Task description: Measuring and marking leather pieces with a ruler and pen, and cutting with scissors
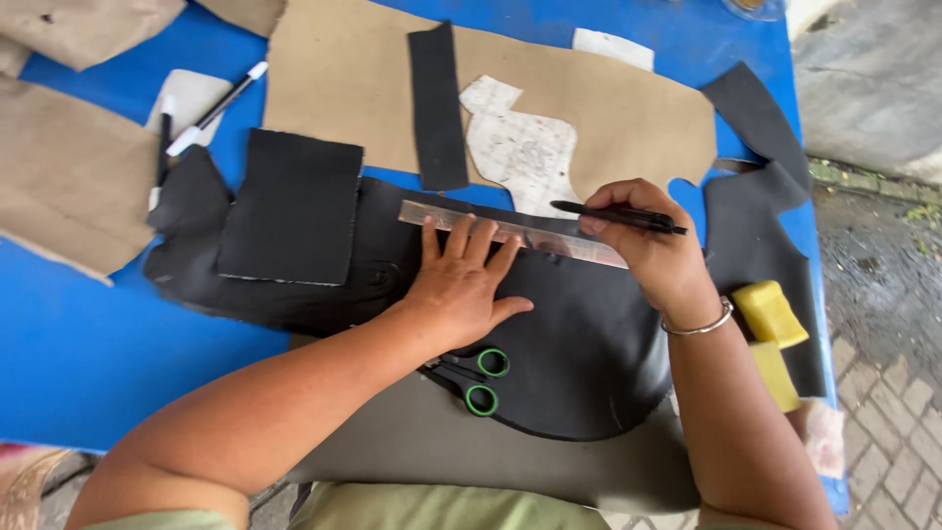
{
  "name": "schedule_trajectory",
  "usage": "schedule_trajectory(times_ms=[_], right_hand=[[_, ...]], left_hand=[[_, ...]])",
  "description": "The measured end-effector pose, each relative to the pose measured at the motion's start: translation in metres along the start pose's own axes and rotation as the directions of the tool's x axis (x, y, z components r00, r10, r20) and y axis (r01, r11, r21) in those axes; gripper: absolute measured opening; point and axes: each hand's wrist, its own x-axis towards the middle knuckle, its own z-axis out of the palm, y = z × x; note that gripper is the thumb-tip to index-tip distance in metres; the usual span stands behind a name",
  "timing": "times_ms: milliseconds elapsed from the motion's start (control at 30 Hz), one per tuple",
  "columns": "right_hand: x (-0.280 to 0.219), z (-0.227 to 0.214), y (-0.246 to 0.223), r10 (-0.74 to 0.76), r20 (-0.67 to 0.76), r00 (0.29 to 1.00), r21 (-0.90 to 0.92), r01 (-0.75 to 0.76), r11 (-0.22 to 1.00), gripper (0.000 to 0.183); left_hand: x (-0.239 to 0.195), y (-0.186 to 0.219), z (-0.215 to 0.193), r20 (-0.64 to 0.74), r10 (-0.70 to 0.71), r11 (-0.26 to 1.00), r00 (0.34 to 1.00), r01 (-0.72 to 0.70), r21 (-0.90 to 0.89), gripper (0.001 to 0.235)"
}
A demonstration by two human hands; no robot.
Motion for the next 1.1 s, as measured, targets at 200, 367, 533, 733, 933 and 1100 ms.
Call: schedule_trajectory(times_ms=[200, 367, 533, 733, 933, 1100], right_hand=[[0.029, 0.078, -0.011, -0.108, 0.135, 0.985, -0.04, 0.114, 0.993, 0.019], [0.056, 0.128, 0.008, -0.052, 0.17, 0.984, -0.235, 0.092, 0.968, 0.019], [0.055, 0.147, 0.01, -0.182, 0.187, 0.965, -0.228, 0.223, 0.948, 0.016], [0.064, 0.116, 0.035, -0.116, 0.161, 0.98, -0.3, 0.161, 0.94, 0.012], [0.052, 0.067, 0.03, 0.02, 0.058, 0.998, -0.441, 0.008, 0.898, 0.009], [0.049, 0.064, 0.035, 0.023, 0.008, 1.0, -0.393, -0.018, 0.919, 0.008]], left_hand=[[-0.001, -0.003, 0.019, -0.099, 0.011, 0.998, 0.995, -0.004, 0.07, 0.086], [-0.001, -0.002, 0.019, -0.104, 0.01, 0.994, 0.995, 0.002, 0.11, 0.085], [-0.001, -0.001, 0.006, 0.076, -0.02, 1.0, 0.997, 0.018, 0.025, 0.082], [0.0, 0.002, 0.001, 0.09, -0.034, 0.999, 0.995, 0.031, 0.036, 0.083], [-0.001, 0.002, 0.0, 0.07, -0.013, 0.998, 0.997, 0.009, 0.062, 0.084], [-0.002, 0.001, 0.0, -0.004, 0.008, 0.998, 1.0, -0.008, 0.058, 0.085]])
